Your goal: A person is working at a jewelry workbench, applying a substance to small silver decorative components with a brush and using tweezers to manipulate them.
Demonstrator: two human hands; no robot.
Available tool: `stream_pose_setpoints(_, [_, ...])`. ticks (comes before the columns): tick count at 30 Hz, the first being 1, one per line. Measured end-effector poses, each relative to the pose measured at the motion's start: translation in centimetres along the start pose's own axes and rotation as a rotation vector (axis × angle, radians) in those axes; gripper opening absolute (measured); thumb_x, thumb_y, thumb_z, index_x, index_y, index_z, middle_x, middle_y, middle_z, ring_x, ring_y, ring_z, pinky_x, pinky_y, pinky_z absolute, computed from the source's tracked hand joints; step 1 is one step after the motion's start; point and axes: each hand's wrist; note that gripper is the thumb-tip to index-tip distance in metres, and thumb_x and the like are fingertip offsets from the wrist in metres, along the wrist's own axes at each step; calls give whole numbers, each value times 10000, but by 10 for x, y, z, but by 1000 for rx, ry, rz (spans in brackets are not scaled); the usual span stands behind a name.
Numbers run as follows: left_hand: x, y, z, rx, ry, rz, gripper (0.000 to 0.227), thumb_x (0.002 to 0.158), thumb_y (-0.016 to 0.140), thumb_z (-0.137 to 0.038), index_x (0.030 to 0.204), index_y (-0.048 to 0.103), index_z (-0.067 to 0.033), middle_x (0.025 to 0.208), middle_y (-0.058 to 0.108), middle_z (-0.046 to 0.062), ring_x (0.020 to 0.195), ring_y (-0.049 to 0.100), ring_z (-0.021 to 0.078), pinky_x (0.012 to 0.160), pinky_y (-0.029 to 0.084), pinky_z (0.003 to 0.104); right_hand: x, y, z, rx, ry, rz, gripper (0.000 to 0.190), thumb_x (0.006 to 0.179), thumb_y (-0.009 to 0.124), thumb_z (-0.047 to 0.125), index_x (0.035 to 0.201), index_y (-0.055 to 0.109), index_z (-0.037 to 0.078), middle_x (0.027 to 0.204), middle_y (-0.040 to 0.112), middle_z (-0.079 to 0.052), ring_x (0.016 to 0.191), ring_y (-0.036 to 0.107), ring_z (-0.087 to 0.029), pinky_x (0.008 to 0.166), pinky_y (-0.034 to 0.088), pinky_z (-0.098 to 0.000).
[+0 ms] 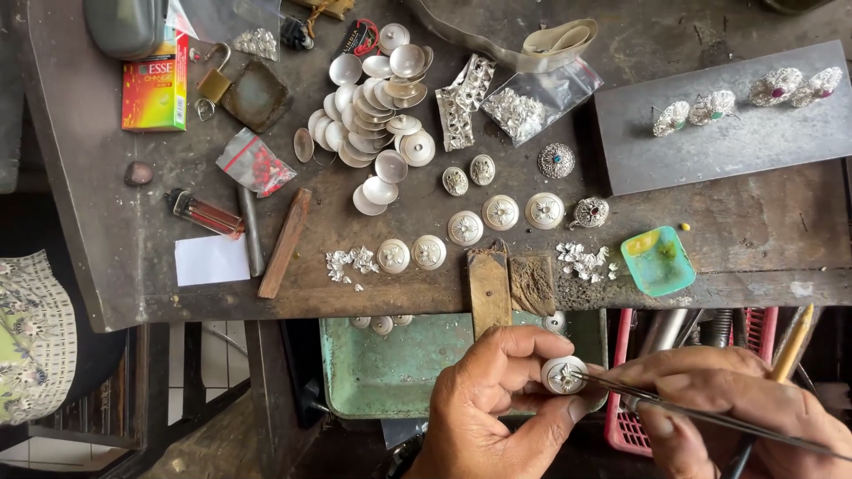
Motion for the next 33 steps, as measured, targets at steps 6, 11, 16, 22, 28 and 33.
stream_pose_setpoints(6, [0, -2, 1, 13, -11, 24, 304, 659, 727, -177, 927, 598, -112, 744, 702, 29, 684, 657, 76, 617, 540, 193, -1, -1, 9, -176, 132, -12, 113, 696, 642, 18, 808, 637, 26, 806, 650, -57, 750, 586, -110, 807, 416, -212])
stream_pose_setpoints(11, [1, -1, 0, 26, -69, 17, 317, 639, 732, -191, 924, 609, -126, 741, 705, 20, 682, 664, 71, 620, 546, 188, 10, 0, 19, 0, 19, 59, 11, 724, 568, 27, 730, 571, 19, 755, 668, -67, 720, 657, -131, 747, 480, -209])
stream_pose_setpoints(16, [1, -2, 4, 26, -17, 41, 290, 666, 698, -86, 934, 594, -122, 754, 697, 26, 707, 659, 76, 635, 546, 196, 6, 10, 17, 148, -38, -36, 98, 746, 525, 6, 819, 460, 0, 772, 630, -154, 719, 653, -190, 743, 510, -240])
stream_pose_setpoints(22, [1, -3, 5, 14, -19, 56, 290, 677, 697, -100, 945, 587, -120, 761, 703, 23, 705, 651, 68, 632, 538, 193, 10, 3, 13, 91, -43, 38, 58, 732, 548, 22, 777, 510, 27, 781, 655, -123, 743, 656, -158, 694, 520, -218])
stream_pose_setpoints(28, [2, -3, 9, 8, 0, 64, 294, 676, 696, -92, 947, 583, -119, 759, 698, 37, 711, 658, 79, 634, 539, 200, 8, 3, 20, 58, 42, 30, 49, 741, 571, 0, 742, 524, 12, 765, 656, -119, 746, 655, -149, 675, 513, -207])
stream_pose_setpoints(33, [2, -2, 7, -1, 2, 51, 283, 675, 697, -89, 937, 593, -110, 743, 693, 31, 690, 647, 72, 630, 545, 199, 6, 7, 6, 100, -39, -32, 103, 759, 544, 20, 842, 485, 7, 767, 628, -142, 728, 645, -174, 744, 496, -225])
Point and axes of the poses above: each hand's wrist, its own x-axis towards the middle knuckle, its own y-axis out of the palm, z = x × y
